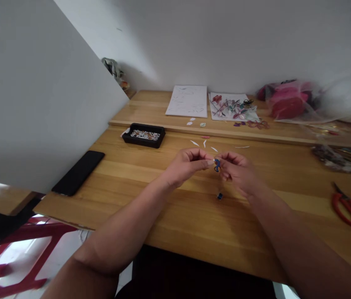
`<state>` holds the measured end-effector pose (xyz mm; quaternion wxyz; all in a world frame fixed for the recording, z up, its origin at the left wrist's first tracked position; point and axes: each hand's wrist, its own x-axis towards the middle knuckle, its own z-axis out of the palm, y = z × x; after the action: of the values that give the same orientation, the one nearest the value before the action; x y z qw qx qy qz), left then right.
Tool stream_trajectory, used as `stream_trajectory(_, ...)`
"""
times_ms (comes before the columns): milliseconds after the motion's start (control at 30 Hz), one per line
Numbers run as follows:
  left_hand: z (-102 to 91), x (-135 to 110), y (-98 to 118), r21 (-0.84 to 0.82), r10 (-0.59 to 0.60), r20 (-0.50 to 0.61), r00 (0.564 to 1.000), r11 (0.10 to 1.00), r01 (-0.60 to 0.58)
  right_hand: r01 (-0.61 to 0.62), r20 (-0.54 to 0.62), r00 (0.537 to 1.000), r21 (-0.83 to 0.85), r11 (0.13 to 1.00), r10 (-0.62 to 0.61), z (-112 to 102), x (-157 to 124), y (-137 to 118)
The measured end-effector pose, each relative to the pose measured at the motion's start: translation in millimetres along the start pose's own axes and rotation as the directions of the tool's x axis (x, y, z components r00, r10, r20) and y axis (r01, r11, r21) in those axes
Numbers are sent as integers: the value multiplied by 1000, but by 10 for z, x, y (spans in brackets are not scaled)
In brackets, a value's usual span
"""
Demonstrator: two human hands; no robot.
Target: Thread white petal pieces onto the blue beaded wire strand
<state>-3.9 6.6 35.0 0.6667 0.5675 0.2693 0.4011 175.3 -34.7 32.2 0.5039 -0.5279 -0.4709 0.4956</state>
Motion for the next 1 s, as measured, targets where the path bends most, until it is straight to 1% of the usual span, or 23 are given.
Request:
stream_trajectory(67,-4,14,-7,-39,20,-50,999,999,-22,-66,53,997,74,995,63,50,-14,51)
stream_trajectory(100,-5,20,-10,-47,32,-85,996,998,-37,-85,77,994,81,993,79,73,-29,66)
stream_trajectory(167,-9,32,-16,-36,57,-155,986,997,-64,-89,116,990,38,995,84,108,-65,66)
stream_trajectory(233,-14,43,-23,23,85,-209,974,996,-82,-27,146,989,-65,998,36,123,-104,28)
stream_trajectory(333,-24,54,-30,202,131,-235,963,976,-84,155,151,981,-249,956,-120,120,-165,-64)
stream_trajectory(400,-26,51,-31,337,153,-217,964,938,-73,240,113,970,-333,912,-214,107,-205,-120)
stream_trajectory(467,-17,36,-28,457,177,-173,969,886,-80,275,64,960,-381,883,-271,87,-238,-160)
stream_trajectory(533,2,9,-19,550,196,-98,976,828,-111,302,30,948,-406,862,-318,61,-250,-183)
stream_trajectory(600,25,-23,-5,590,195,-14,981,794,-149,328,10,934,-425,844,-358,31,-234,-190)
stream_trajectory(667,44,-50,14,566,181,49,982,805,-176,336,-13,926,-428,839,-378,-4,-187,-177)
stream_trajectory(733,49,-62,31,503,173,68,982,844,-184,299,-47,938,-396,868,-344,-37,-119,-140)
stream_trajectory(833,32,-49,39,409,166,46,985,896,-170,174,-85,976,-244,954,-200,-66,-13,-59)
stream_trajectory(900,15,-29,28,343,162,24,986,925,-161,79,-77,993,-111,991,-88,-57,30,-8)
stream_trajectory(1000,-4,2,0,215,164,-6,986,964,-159,-16,-20,1000,45,999,17,-6,33,36)
